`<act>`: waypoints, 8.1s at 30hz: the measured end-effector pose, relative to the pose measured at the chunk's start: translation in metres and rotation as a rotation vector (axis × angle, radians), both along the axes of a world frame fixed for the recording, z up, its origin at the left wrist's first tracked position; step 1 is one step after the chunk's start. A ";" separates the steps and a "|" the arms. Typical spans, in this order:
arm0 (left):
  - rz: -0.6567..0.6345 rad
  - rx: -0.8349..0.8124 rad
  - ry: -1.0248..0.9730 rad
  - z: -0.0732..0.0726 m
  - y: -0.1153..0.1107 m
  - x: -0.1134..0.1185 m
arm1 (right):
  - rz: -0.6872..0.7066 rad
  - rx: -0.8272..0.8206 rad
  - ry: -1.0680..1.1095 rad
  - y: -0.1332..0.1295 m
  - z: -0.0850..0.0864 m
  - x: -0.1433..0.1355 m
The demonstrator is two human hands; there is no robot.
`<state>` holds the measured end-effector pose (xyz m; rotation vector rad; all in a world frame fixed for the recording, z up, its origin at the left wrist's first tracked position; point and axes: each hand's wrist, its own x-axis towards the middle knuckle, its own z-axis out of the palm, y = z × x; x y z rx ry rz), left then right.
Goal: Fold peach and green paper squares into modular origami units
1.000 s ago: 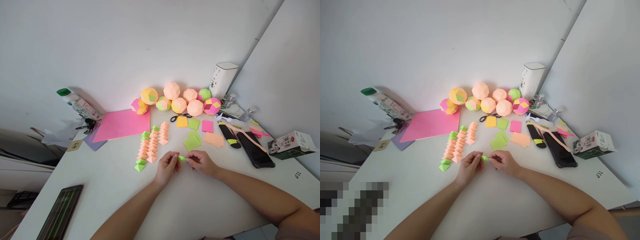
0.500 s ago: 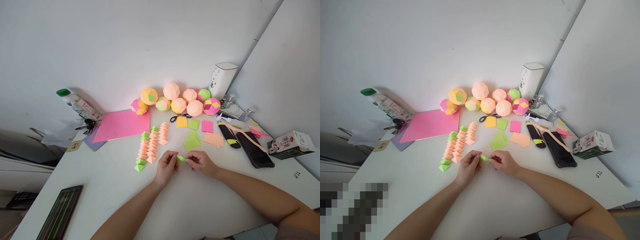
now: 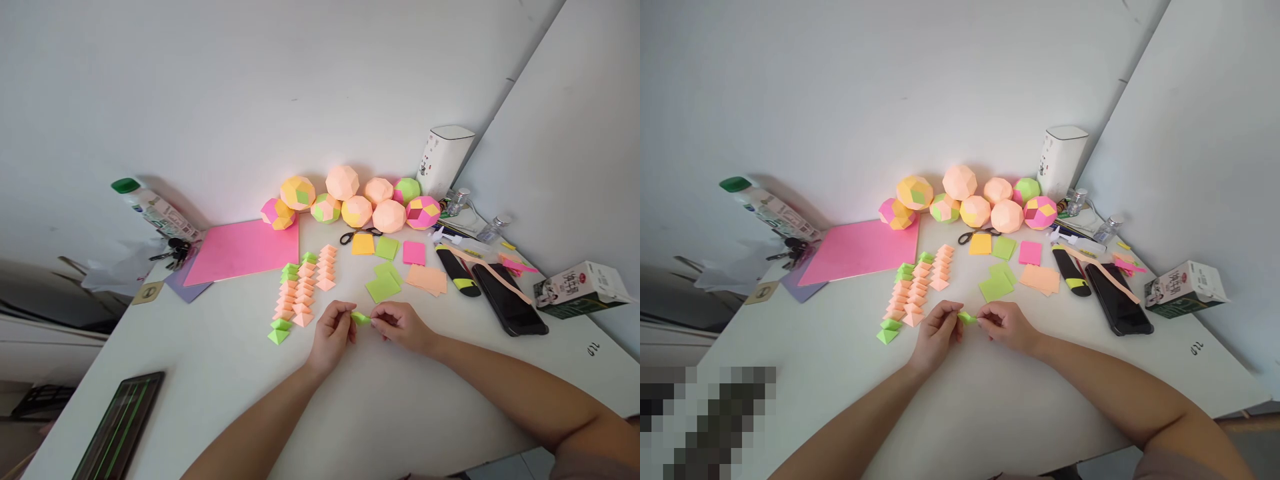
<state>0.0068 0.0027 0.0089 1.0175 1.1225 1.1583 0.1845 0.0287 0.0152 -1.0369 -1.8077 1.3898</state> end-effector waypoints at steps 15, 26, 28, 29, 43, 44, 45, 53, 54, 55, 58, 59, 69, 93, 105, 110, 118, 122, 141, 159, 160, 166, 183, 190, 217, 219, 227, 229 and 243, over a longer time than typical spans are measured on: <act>-0.078 0.067 0.018 0.004 -0.002 -0.004 | 0.000 -0.038 0.024 0.001 0.001 0.000; -0.073 0.090 0.093 0.005 -0.001 0.000 | 0.002 -0.057 0.035 0.002 -0.001 -0.001; -0.081 0.109 0.123 0.005 -0.001 0.000 | -0.001 -0.066 0.043 0.002 0.000 -0.001; -0.089 0.121 0.139 0.005 -0.002 0.000 | -0.002 -0.071 0.048 0.002 0.000 -0.002; -0.364 0.548 0.463 -0.006 -0.002 0.001 | -0.015 -0.098 0.064 0.005 0.001 -0.002; -0.401 0.609 0.512 -0.007 -0.003 0.002 | -0.019 -0.095 0.060 0.005 0.000 -0.002; -0.437 0.680 0.572 -0.008 -0.005 0.003 | -0.022 -0.091 0.054 0.005 0.000 -0.002; -0.515 0.971 0.998 -0.014 -0.010 0.009 | -0.041 -0.040 -0.160 0.016 0.011 -0.021; -0.511 0.967 1.011 -0.013 -0.010 0.009 | -0.028 0.002 -0.195 0.020 0.012 -0.028; -0.508 0.966 1.025 -0.012 -0.009 0.009 | -0.005 0.051 -0.243 0.026 0.012 -0.037; -0.514 0.971 1.058 -0.009 -0.010 0.008 | -0.019 0.112 -0.374 0.047 0.010 -0.064; -0.515 0.978 1.062 -0.009 -0.010 0.009 | -0.017 0.111 -0.391 0.054 0.008 -0.072; -0.505 0.993 1.123 -0.007 -0.009 0.012 | -0.024 0.112 -0.487 0.075 0.001 -0.084; -0.432 0.778 0.772 -0.008 -0.006 0.007 | -0.156 0.808 -0.901 0.032 -0.013 0.005; -0.328 0.056 0.068 0.005 0.003 -0.005 | -0.199 0.843 -0.803 0.021 -0.006 -0.002; -0.272 -0.007 -0.120 0.008 0.006 -0.006 | -0.215 0.809 -0.760 0.027 -0.010 -0.001; -0.121 -0.152 -0.386 0.012 0.011 -0.009 | -0.220 0.982 -0.335 0.025 0.001 0.004; -0.179 -0.193 -0.436 0.012 0.014 -0.011 | -0.067 0.968 -0.229 0.020 0.005 0.000; -0.255 -0.042 -0.136 0.014 0.002 -0.006 | -0.093 -0.004 0.107 0.013 0.001 -0.012; -0.220 -0.015 -0.090 0.006 0.003 -0.003 | 0.034 -0.217 0.108 0.016 -0.001 -0.008; -0.221 -0.017 -0.087 0.005 0.002 -0.003 | 0.025 -0.211 0.108 0.016 -0.002 -0.008; -0.231 -0.015 -0.081 0.003 0.002 -0.004 | 0.012 -0.223 0.149 0.017 -0.003 -0.009; -0.236 -0.044 -0.069 0.004 0.001 -0.004 | 0.027 -0.190 0.152 0.016 -0.003 -0.009; -0.236 -0.051 -0.065 0.004 0.001 -0.004 | 0.032 -0.193 0.162 0.017 -0.002 -0.009; -0.228 -0.044 -0.043 0.006 0.000 -0.004 | 0.004 -0.232 0.139 0.015 -0.001 -0.009; -0.229 -0.048 -0.039 0.007 0.000 -0.004 | 0.010 -0.227 0.143 0.015 -0.002 -0.009; -0.226 -0.052 -0.034 0.004 0.000 -0.003 | 0.014 -0.230 0.145 0.015 -0.004 -0.008; -0.225 -0.054 -0.032 0.004 0.000 -0.003 | 0.014 -0.223 0.139 0.015 -0.004 -0.008; -0.356 -0.107 0.025 0.013 0.004 -0.008 | -0.006 -0.181 0.127 0.016 -0.006 -0.008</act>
